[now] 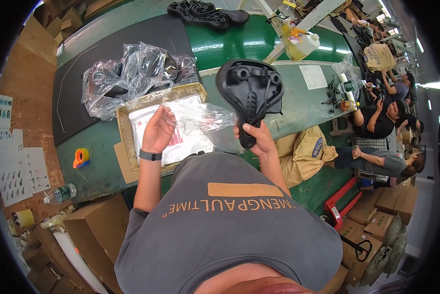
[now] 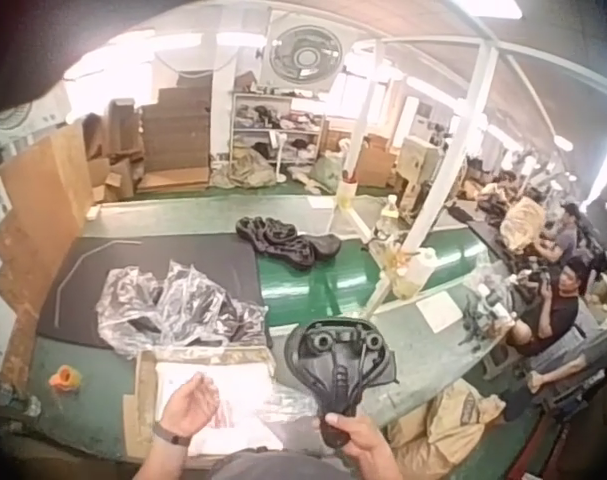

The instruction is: Packaging individual bicycle seats into plastic bags and placing them into a shipping box.

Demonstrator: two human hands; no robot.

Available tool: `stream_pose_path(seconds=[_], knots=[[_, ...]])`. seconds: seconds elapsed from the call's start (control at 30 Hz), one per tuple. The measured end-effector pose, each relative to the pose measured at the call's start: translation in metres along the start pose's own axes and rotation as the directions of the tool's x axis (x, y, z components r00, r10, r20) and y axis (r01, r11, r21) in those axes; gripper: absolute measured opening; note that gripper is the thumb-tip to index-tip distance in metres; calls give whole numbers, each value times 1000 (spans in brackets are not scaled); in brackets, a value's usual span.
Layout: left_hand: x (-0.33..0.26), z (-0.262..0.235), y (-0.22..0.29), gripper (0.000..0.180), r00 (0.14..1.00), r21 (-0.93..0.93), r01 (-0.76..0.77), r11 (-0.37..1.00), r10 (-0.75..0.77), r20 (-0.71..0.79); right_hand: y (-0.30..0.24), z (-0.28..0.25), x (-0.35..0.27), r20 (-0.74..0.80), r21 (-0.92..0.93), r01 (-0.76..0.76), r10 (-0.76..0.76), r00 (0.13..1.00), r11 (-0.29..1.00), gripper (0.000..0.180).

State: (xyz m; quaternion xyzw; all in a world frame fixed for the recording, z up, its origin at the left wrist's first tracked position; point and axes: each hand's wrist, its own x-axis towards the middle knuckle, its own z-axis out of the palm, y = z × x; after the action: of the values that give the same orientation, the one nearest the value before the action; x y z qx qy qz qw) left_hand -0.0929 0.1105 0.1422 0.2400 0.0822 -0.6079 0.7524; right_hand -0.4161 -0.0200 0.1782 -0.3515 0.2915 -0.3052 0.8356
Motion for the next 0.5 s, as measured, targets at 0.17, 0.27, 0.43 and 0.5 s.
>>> stream_pose_path(seconds=[0.17,0.27,0.43,0.5], knots=[[8,5,5,18,999,675,31,737,-13,-32,-16,-6,-4,158,-133,19,2,987,991,51],[23,19,-8,21,997,722,-62,689,68,21,-9,-4,2,177,-488,163,-86,980,858,63],[18,84,-38,19,782,792,-571,216,438,444,0,29,7,-18,-976,-11,-29,999,216,116],[7,89,-47,18,703,671,-707,224,122,701,24,15,16,-57,-978,-47,-44,997,203,118]])
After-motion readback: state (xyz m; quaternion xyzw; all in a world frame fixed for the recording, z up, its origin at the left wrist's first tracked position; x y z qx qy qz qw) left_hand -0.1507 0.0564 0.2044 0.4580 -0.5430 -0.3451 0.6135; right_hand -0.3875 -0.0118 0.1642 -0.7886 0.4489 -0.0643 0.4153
